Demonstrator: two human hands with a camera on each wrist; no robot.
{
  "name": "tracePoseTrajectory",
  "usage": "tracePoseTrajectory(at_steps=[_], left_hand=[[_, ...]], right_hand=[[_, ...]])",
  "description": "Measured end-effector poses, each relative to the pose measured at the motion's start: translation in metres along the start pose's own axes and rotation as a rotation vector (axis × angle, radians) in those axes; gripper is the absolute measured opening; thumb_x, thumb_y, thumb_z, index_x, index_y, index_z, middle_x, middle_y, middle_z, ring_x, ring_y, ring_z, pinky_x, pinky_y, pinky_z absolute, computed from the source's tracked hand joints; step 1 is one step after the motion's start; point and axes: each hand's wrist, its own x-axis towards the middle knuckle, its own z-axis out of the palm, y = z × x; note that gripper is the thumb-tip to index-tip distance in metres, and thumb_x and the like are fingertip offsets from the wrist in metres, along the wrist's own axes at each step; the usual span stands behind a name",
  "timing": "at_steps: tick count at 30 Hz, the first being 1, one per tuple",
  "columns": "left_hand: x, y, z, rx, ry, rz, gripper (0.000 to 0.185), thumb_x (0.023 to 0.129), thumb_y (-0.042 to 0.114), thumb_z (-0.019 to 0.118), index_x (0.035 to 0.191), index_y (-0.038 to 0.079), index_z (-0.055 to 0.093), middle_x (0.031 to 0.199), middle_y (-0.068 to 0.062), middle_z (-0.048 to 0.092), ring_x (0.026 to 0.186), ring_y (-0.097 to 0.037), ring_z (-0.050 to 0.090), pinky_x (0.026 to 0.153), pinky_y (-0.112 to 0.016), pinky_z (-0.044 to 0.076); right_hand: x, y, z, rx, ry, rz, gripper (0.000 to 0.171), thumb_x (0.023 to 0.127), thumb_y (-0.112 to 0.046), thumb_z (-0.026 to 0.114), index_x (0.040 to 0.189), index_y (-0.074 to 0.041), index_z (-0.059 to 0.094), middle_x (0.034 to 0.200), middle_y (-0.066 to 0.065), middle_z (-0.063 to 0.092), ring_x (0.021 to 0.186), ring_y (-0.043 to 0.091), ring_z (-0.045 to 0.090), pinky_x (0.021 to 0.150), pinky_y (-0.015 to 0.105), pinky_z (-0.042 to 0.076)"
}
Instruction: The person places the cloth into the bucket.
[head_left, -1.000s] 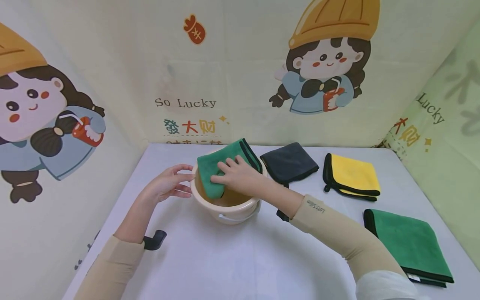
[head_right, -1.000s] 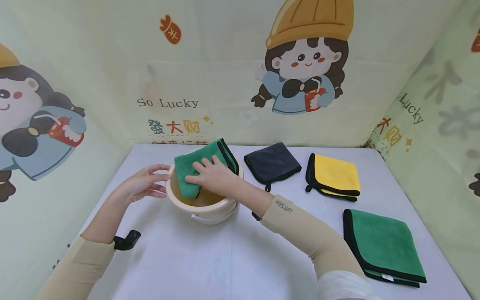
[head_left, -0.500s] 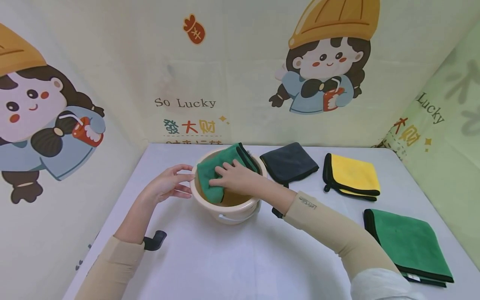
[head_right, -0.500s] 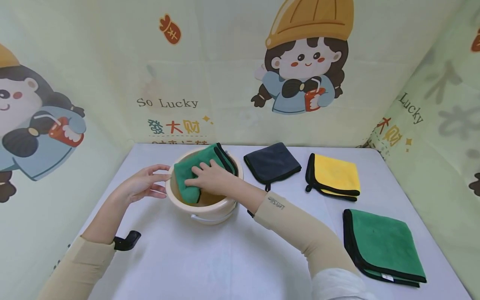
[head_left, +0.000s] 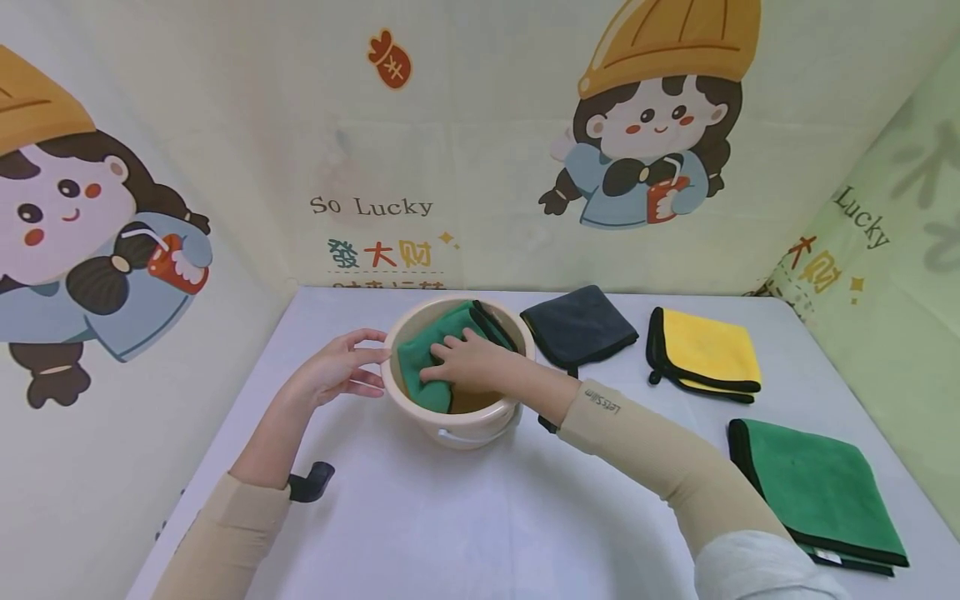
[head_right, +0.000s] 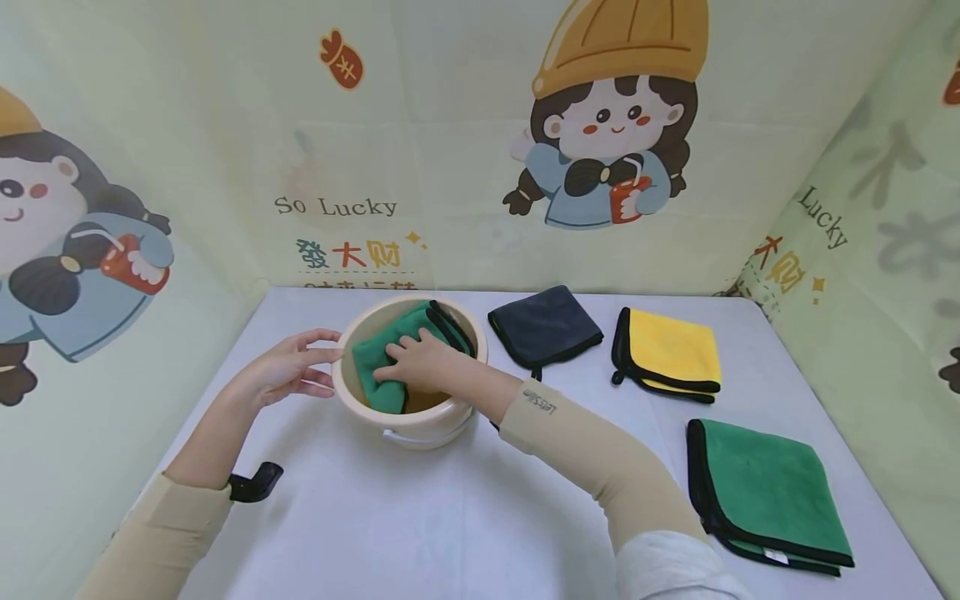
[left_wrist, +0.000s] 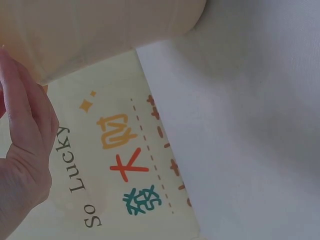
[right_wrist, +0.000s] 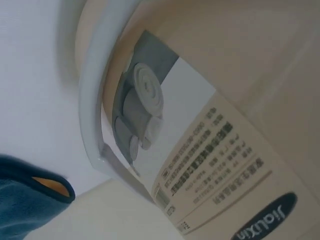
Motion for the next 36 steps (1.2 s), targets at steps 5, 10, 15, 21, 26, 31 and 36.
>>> tracePoseTrajectory(at_steps=[5,10,15,21,26,31,36], left_hand=[[-0.0002,0.0004,0.0008,-0.001,-0.004,0.007,0.053,0.09,0.022,0.058,0.134,0.005,0.032,0.092,-0.011,0.06,0.069,-0.02,0.066,0.068,-0.036,0.056],[-0.0008,0.0011,0.0008,-0.009,-0.008,0.008,0.054,0.09,0.022,0.058,0.134,0.005,0.032,0.09,-0.01,0.061,0.068,-0.02,0.066,0.068,-0.036,0.056],[-0.0009,0.0012,0.0001,-0.011,-0.02,0.013,0.055,0.09,0.022,0.058,0.135,0.004,0.031,0.09,-0.01,0.061,0.069,-0.02,0.066,0.068,-0.036,0.056],[0.0,0.001,-0.0002,-0.009,-0.01,0.007,0.053,0.091,0.021,0.057,0.134,0.005,0.032,0.091,-0.011,0.06,0.068,-0.02,0.066,0.068,-0.036,0.056],[0.0009,0.0011,0.0004,-0.007,0.002,-0.001,0.05,0.091,0.021,0.056,0.134,0.007,0.033,0.09,-0.009,0.061,0.068,-0.021,0.066,0.069,-0.038,0.056],[0.0019,0.0001,0.0006,-0.007,0.001,-0.002,0.05,0.091,0.021,0.056,0.134,0.007,0.034,0.09,-0.009,0.061,0.068,-0.021,0.066,0.069,-0.038,0.056],[0.0017,-0.0012,0.0008,0.003,0.003,-0.002,0.051,0.092,0.021,0.056,0.134,0.007,0.033,0.092,-0.012,0.06,0.068,-0.02,0.066,0.068,-0.036,0.056]], right_hand=[[0.002,-0.0033,-0.0002,-0.018,-0.029,-0.005,0.043,0.096,-0.031,0.045,0.136,-0.039,0.034,0.129,0.004,0.043,0.115,0.021,0.042,0.099,0.044,0.038],[0.0049,-0.0041,0.0005,-0.014,-0.056,-0.008,0.045,0.095,-0.033,0.047,0.137,-0.039,0.033,0.131,0.004,0.041,0.117,0.021,0.04,0.101,0.043,0.037],[0.0061,-0.0048,0.0012,-0.007,-0.081,-0.013,0.051,0.092,-0.038,0.051,0.139,-0.039,0.032,0.133,0.003,0.039,0.119,0.02,0.038,0.103,0.043,0.034],[0.0055,-0.0065,0.0017,-0.009,-0.101,-0.023,0.055,0.088,-0.042,0.055,0.139,-0.039,0.032,0.132,0.003,0.039,0.119,0.019,0.037,0.102,0.042,0.034],[0.0054,-0.0072,0.0028,-0.028,-0.104,-0.034,0.056,0.087,-0.043,0.056,0.137,-0.039,0.033,0.13,0.002,0.04,0.116,0.018,0.038,0.101,0.041,0.035],[0.0061,-0.0075,0.005,-0.033,-0.109,-0.038,0.056,0.086,-0.045,0.057,0.136,-0.039,0.034,0.13,0.002,0.04,0.115,0.018,0.037,0.101,0.042,0.035],[0.0062,-0.0077,0.0054,-0.07,-0.108,-0.045,0.055,0.086,-0.046,0.057,0.136,-0.039,0.034,0.129,0.001,0.04,0.113,0.018,0.038,0.098,0.039,0.037]])
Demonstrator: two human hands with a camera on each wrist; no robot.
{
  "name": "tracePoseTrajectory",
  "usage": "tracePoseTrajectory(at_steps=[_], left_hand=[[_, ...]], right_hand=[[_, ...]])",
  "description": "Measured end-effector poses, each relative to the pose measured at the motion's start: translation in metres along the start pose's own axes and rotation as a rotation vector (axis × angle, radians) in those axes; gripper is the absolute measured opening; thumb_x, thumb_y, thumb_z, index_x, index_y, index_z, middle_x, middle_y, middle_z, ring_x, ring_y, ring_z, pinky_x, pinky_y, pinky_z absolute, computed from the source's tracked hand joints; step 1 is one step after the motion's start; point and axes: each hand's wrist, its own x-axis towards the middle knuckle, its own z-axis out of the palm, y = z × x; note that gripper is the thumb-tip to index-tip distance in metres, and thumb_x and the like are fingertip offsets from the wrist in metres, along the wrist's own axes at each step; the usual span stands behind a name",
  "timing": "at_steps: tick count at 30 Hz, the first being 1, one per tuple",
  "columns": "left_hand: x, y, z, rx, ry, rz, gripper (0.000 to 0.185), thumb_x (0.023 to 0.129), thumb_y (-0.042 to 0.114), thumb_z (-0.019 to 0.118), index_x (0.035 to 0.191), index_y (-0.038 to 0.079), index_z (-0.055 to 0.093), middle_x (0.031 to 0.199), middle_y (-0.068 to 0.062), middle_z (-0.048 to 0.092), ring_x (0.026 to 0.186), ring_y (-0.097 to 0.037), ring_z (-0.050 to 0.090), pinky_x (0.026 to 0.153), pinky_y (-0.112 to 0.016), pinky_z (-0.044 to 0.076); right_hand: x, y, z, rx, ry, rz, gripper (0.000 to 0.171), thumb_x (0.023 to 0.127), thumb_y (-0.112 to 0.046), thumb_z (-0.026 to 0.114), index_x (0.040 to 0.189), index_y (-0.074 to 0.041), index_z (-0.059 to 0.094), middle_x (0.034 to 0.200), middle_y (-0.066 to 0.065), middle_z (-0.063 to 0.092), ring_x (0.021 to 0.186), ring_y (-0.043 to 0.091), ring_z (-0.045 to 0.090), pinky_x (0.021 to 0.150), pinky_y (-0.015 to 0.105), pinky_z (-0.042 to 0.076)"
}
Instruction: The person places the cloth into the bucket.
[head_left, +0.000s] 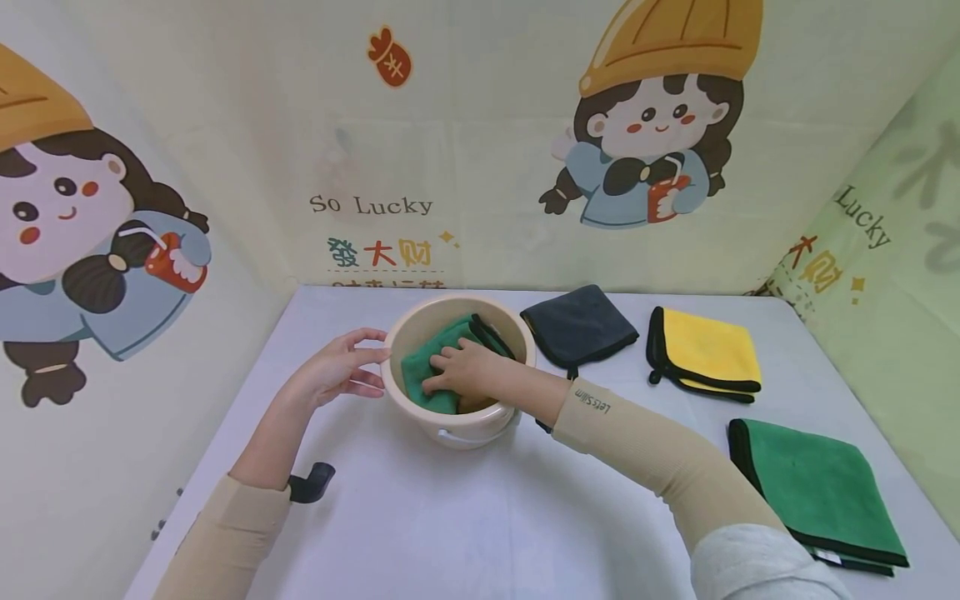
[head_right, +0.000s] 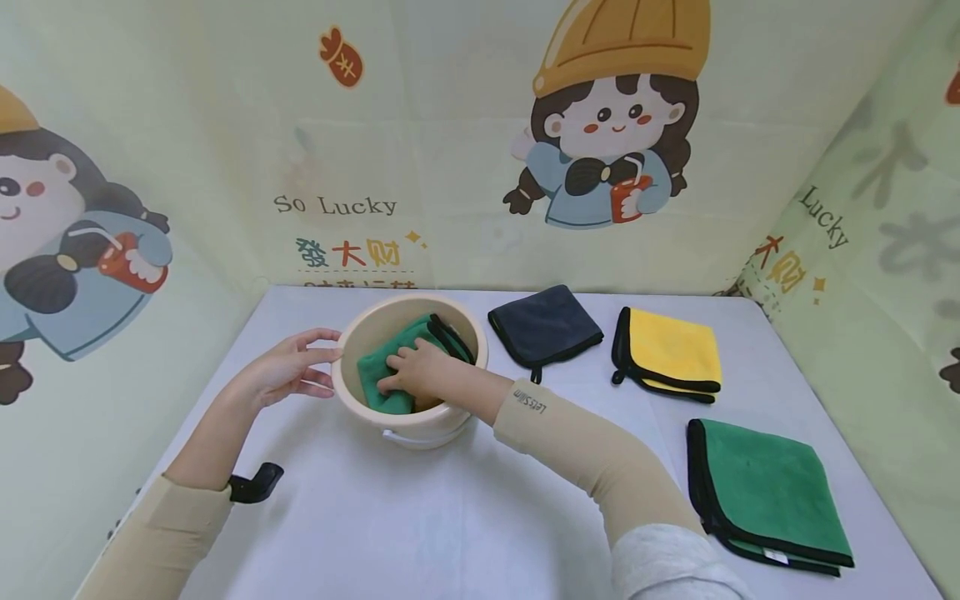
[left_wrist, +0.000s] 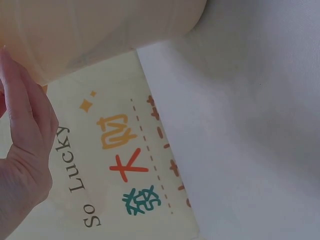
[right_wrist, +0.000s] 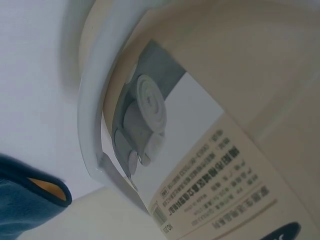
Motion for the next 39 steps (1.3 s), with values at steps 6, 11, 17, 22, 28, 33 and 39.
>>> tracePoseTrajectory(at_steps=[6,11,17,22,28,33,39], left_hand=[[0.0,-0.001,-0.001,0.006,-0.001,0.004,0.051,0.092,0.021,0.054,0.135,0.007,0.032,0.094,-0.013,0.059,0.068,-0.019,0.066,0.068,-0.035,0.056],[-0.001,-0.001,-0.001,0.001,-0.006,0.003,0.052,0.092,0.022,0.055,0.135,0.006,0.031,0.092,-0.012,0.059,0.068,-0.019,0.066,0.067,-0.034,0.056],[-0.001,-0.001,-0.001,-0.007,-0.002,-0.001,0.052,0.091,0.021,0.056,0.135,0.006,0.032,0.095,-0.015,0.06,0.068,-0.019,0.066,0.067,-0.034,0.056],[0.0,0.0,0.001,-0.016,0.015,-0.013,0.049,0.091,0.019,0.056,0.134,0.008,0.034,0.095,-0.016,0.059,0.067,-0.02,0.066,0.067,-0.035,0.056],[0.0,-0.001,0.0,-0.014,0.014,-0.004,0.048,0.092,0.019,0.054,0.134,0.008,0.034,0.093,-0.014,0.06,0.068,-0.021,0.066,0.067,-0.036,0.056],[0.0,-0.002,0.0,-0.008,0.018,-0.001,0.049,0.092,0.019,0.054,0.134,0.008,0.034,0.092,-0.013,0.06,0.068,-0.022,0.066,0.067,-0.036,0.056],[0.0,-0.002,0.0,-0.008,0.019,-0.001,0.048,0.092,0.02,0.055,0.134,0.008,0.034,0.09,-0.01,0.06,0.068,-0.021,0.066,0.067,-0.035,0.056]], right_hand=[[-0.004,0.002,-0.001,0.006,0.055,-0.004,0.054,0.085,-0.047,0.059,0.133,-0.038,0.037,0.125,0.0,0.041,0.11,0.016,0.041,0.093,0.036,0.039],[-0.009,0.008,0.0,0.04,0.186,-0.005,0.05,0.083,-0.043,0.062,0.129,-0.035,0.041,0.122,0.0,0.043,0.107,0.017,0.044,0.088,0.035,0.042],[-0.024,0.023,0.002,0.121,0.441,0.049,0.045,0.084,-0.037,0.063,0.125,-0.03,0.047,0.113,0.002,0.048,0.101,0.02,0.048,0.084,0.037,0.043],[-0.045,0.048,0.006,0.253,0.685,0.269,0.041,0.087,-0.031,0.059,0.126,-0.022,0.048,0.111,0.005,0.048,0.103,0.023,0.046,0.092,0.045,0.038],[-0.06,0.084,0.039,0.394,0.835,0.612,0.049,0.088,-0.033,0.055,0.132,-0.018,0.04,0.126,0.012,0.043,0.118,0.031,0.039,0.099,0.05,0.031],[-0.059,0.103,0.079,0.511,0.804,0.819,0.06,0.085,-0.04,0.056,0.136,-0.016,0.035,0.132,0.013,0.038,0.123,0.032,0.034,0.102,0.052,0.026],[-0.051,0.103,0.122,0.557,0.553,0.945,0.075,0.082,-0.055,0.054,0.14,-0.017,0.027,0.137,0.015,0.03,0.125,0.034,0.029,0.1,0.055,0.025]])
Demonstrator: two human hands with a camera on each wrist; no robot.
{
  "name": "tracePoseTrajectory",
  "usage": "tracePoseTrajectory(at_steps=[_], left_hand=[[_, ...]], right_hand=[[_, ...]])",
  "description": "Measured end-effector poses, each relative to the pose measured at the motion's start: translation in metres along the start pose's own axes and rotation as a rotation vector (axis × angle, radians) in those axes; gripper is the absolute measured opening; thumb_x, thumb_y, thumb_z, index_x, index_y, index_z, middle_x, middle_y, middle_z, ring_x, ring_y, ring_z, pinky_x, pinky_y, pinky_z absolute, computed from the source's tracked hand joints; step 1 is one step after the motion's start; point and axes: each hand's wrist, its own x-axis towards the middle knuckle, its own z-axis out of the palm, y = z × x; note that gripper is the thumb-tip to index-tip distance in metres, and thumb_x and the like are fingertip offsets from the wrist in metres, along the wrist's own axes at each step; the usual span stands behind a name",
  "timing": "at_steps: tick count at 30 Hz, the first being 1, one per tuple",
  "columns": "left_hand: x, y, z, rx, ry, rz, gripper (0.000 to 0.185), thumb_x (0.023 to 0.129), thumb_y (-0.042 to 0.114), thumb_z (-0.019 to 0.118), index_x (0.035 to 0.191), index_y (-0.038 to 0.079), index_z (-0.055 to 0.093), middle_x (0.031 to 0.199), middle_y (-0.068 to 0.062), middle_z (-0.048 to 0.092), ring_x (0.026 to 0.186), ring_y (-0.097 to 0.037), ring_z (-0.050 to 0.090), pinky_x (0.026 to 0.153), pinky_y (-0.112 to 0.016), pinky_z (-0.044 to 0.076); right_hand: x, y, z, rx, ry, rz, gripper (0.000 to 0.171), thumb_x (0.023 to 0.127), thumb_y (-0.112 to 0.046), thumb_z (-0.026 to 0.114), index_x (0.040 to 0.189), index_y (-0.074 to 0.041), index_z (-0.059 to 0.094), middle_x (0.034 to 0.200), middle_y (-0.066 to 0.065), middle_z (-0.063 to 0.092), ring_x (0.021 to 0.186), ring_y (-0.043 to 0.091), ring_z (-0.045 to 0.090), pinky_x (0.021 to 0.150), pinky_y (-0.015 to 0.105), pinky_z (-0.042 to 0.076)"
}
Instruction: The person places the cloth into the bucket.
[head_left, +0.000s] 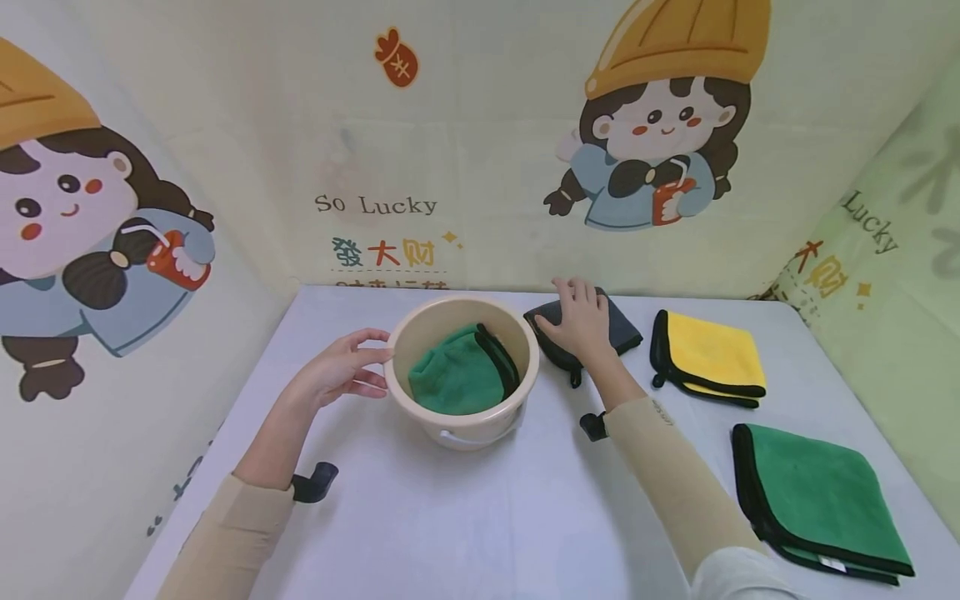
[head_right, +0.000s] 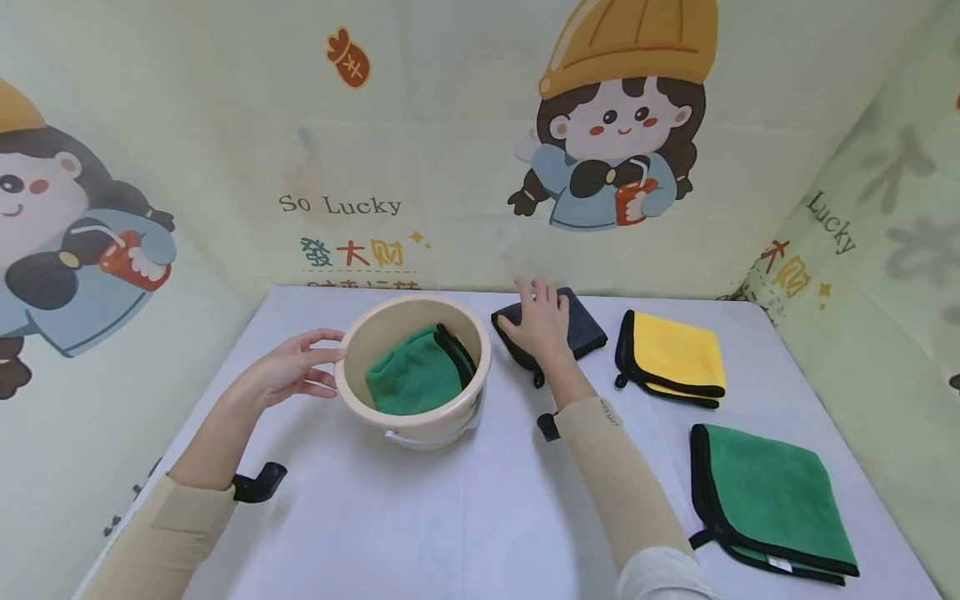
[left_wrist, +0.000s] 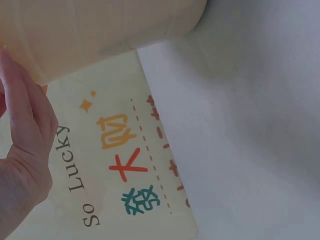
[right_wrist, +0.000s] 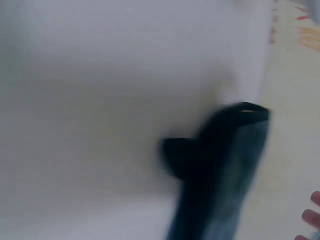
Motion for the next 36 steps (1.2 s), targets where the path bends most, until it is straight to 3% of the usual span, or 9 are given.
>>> tracePoseTrajectory(at_steps=[7,14,36], left_hand=[[0.0,0.0,0.001,0.008,0.002,-0.001,0.048,0.092,0.02,0.055,0.134,0.008,0.035,0.09,-0.01,0.06,0.068,-0.021,0.066,0.067,-0.036,0.056],[0.001,-0.001,0.0,0.016,0.006,0.002,0.049,0.092,0.021,0.055,0.134,0.008,0.035,0.095,-0.014,0.06,0.071,-0.023,0.067,0.067,-0.036,0.056],[0.0,0.001,-0.001,0.014,-0.008,0.008,0.048,0.092,0.02,0.054,0.134,0.008,0.034,0.094,-0.014,0.06,0.068,-0.021,0.066,0.067,-0.037,0.056]], right_hand=[[-0.005,0.014,0.034,-0.047,-0.149,0.083,0.087,0.078,-0.063,0.053,0.143,-0.014,0.022,0.14,0.02,0.025,0.126,0.039,0.025,0.102,0.059,0.02],[-0.01,0.02,0.048,-0.073,-0.219,0.136,0.089,0.078,-0.065,0.051,0.143,-0.011,0.023,0.139,0.022,0.025,0.123,0.041,0.026,0.101,0.06,0.021],[-0.005,0.016,0.055,-0.163,-0.27,0.097,0.039,0.098,-0.018,0.04,0.135,-0.008,0.033,0.133,0.023,0.032,0.119,0.042,0.029,0.099,0.062,0.021]])
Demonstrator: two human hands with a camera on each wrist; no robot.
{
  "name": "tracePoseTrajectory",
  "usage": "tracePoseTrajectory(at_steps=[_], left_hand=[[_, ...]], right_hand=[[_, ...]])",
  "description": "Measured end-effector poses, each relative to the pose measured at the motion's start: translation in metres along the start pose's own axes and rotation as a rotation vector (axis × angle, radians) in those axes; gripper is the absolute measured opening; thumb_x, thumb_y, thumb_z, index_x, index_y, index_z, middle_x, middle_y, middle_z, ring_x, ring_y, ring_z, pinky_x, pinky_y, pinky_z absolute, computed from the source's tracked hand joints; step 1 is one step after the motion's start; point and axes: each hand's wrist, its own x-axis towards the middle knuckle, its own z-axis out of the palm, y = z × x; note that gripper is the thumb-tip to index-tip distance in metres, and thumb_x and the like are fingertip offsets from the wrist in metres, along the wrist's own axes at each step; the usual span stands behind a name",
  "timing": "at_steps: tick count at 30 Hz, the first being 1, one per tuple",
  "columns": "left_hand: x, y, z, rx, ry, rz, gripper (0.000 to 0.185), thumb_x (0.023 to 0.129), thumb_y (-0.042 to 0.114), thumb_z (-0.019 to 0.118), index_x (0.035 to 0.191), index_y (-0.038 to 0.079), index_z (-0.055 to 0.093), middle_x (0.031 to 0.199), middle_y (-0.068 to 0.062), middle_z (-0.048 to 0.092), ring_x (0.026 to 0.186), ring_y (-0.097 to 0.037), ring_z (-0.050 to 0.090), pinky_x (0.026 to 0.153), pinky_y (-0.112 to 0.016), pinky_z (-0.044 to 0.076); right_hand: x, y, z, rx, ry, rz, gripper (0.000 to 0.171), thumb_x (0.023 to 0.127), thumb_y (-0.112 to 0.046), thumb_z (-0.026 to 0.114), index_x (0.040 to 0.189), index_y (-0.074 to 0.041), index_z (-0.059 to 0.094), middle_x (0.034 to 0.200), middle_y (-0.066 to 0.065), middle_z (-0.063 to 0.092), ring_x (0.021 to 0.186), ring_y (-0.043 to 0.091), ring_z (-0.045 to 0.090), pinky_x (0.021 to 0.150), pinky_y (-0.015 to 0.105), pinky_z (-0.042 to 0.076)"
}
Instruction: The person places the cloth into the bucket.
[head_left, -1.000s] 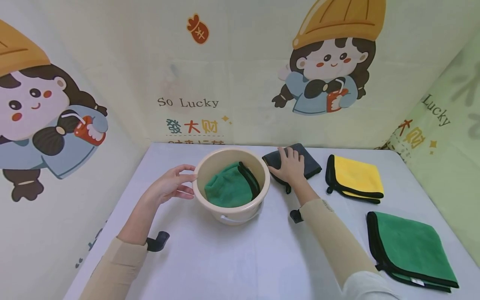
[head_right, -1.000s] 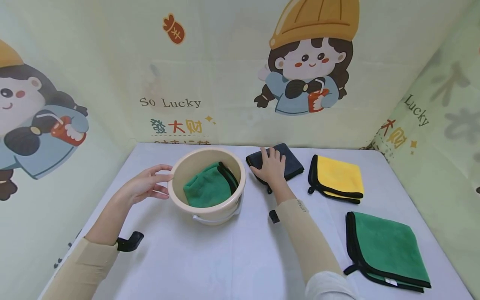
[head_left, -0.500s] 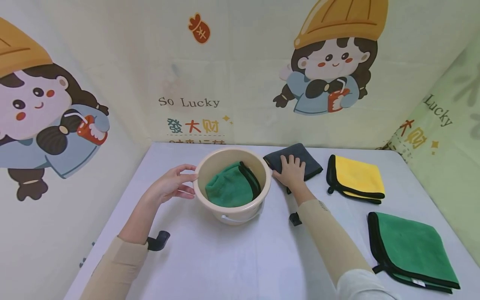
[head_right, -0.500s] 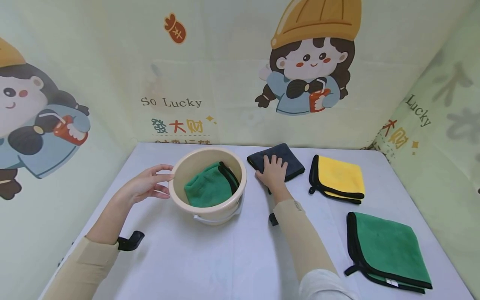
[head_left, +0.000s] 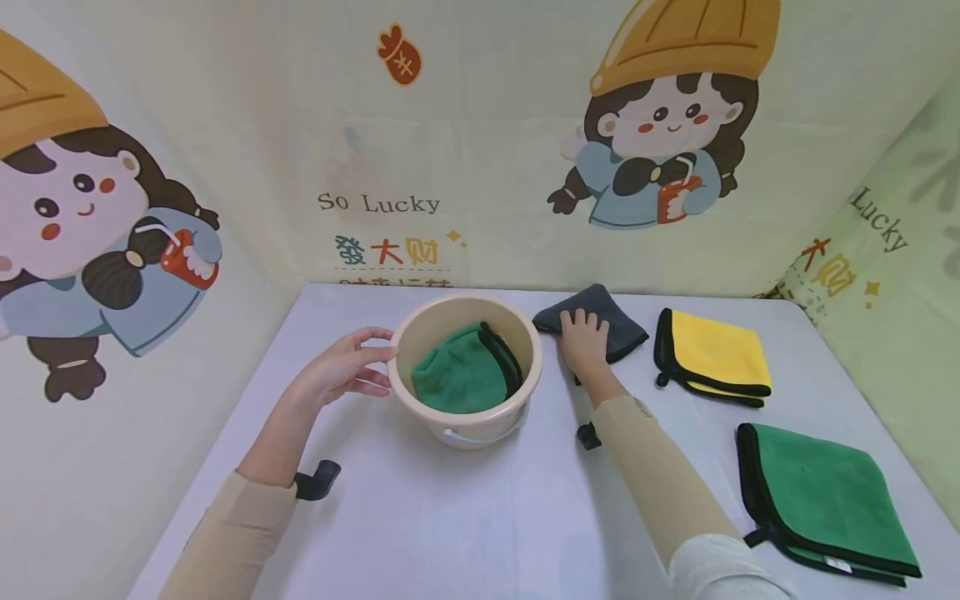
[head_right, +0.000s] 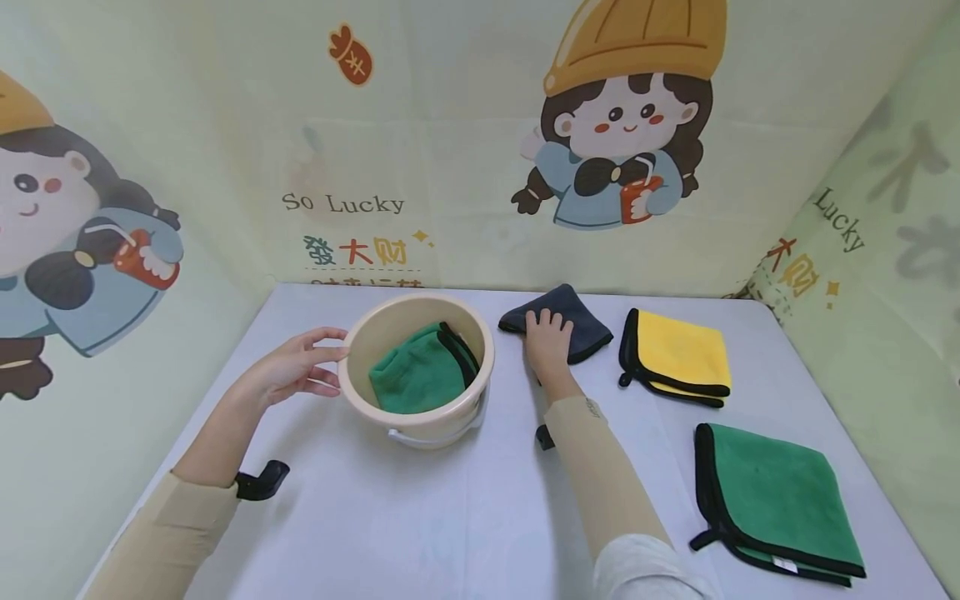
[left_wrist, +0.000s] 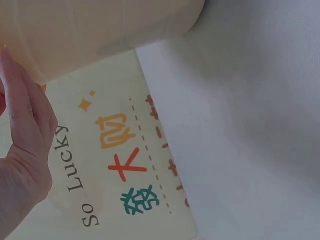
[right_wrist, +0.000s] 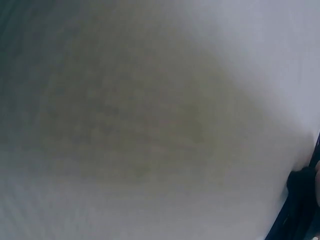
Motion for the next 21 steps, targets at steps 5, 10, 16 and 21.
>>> tracePoseTrajectory(at_steps=[5,10,16,21], left_hand=[[-0.001,0.001,0.0,0.007,0.007,-0.003,0.047,0.092,0.02,0.054,0.134,0.008,0.035,0.097,-0.016,0.059,0.069,-0.022,0.067,0.068,-0.037,0.056],[0.0,0.0,0.0,0.004,0.007,-0.002,0.048,0.092,0.021,0.054,0.134,0.008,0.035,0.095,-0.014,0.059,0.07,-0.023,0.066,0.068,-0.037,0.056],[0.0,0.0,0.001,0.006,0.009,0.001,0.048,0.092,0.021,0.054,0.134,0.008,0.034,0.091,-0.011,0.059,0.07,-0.024,0.066,0.067,-0.037,0.056],[0.0,0.001,0.0,0.005,0.005,-0.006,0.049,0.092,0.021,0.054,0.135,0.008,0.034,0.091,-0.011,0.059,0.07,-0.024,0.066,0.067,-0.036,0.056]], right_hand=[[-0.001,0.0,-0.001,0.016,0.01,0.001,0.036,0.098,-0.017,0.039,0.132,-0.007,0.034,0.13,0.023,0.034,0.117,0.041,0.03,0.098,0.063,0.022],[-0.004,0.003,-0.004,0.03,0.05,-0.015,0.036,0.097,-0.02,0.043,0.129,-0.007,0.035,0.124,0.024,0.037,0.115,0.041,0.033,0.096,0.064,0.024],[-0.007,0.009,-0.017,0.013,0.133,-0.061,0.035,0.095,-0.023,0.049,0.124,-0.007,0.037,0.118,0.024,0.039,0.111,0.041,0.035,0.093,0.064,0.026],[-0.01,0.014,-0.033,0.006,0.241,-0.087,0.031,0.093,-0.021,0.053,0.117,-0.008,0.039,0.111,0.022,0.041,0.103,0.039,0.038,0.087,0.062,0.029]])
